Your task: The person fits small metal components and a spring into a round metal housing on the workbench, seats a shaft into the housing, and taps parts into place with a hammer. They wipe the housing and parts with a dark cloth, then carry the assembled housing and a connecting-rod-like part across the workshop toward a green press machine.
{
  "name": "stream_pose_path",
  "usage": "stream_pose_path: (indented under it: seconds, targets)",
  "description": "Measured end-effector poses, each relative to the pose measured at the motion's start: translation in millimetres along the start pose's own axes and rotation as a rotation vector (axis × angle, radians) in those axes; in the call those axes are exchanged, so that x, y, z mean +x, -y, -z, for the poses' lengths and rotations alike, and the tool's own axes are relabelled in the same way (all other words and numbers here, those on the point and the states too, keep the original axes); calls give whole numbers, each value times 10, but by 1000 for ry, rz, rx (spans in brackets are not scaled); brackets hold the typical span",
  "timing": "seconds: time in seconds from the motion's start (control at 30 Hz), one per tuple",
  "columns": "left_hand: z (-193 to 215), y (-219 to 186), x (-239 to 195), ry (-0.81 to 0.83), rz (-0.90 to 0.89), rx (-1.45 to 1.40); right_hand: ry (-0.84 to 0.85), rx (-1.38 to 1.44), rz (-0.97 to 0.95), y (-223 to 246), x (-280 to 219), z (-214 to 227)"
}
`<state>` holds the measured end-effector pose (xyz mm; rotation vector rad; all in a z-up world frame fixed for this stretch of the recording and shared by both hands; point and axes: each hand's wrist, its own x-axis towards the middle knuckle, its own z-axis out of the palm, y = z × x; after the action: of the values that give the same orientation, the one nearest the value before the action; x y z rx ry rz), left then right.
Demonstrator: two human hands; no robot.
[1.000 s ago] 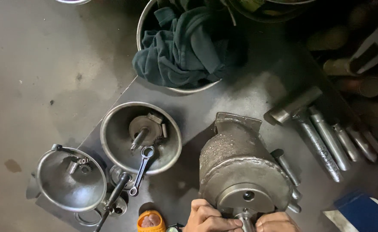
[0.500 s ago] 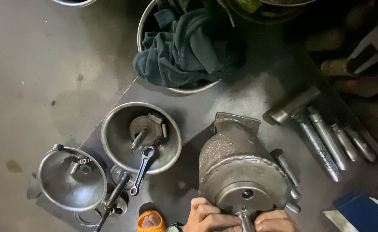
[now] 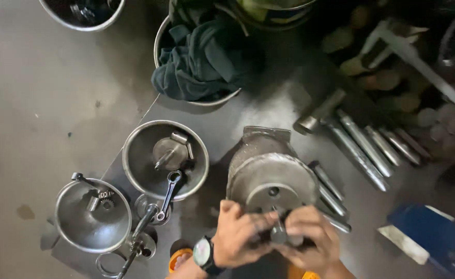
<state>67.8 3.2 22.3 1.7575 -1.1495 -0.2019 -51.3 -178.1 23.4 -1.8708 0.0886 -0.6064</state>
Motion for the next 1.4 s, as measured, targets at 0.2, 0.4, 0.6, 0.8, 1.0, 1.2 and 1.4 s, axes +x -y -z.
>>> stream_pose_path:
  seconds: [0.2,0.4,0.6,0.8,1.0,1.2,1.4]
  targets:
    - [62,-126,172,-101,35,29,-8,-84,-8,171,167,161]
    - [-19,-201,175,-192,68,55,-404,-547,-229,-556,-315,1002]
    - [-49,-222,178,-239,95,83,-208,-1027,-579,-1456,-899,1586]
    - [-85,-240,166,-257,159,85,50,-1177,-626,-1671,-895,1752]
    - [-44,-228,183,-238,120,101,499,-898,-902,-2406,-1060,2223]
    - [-7,-197,226,-207,87,88,365,561,-1244,-2031,-510,1696]
    - [-40,-158,224,-209,84,63,167,994,-1030,-2193,-378,1106]
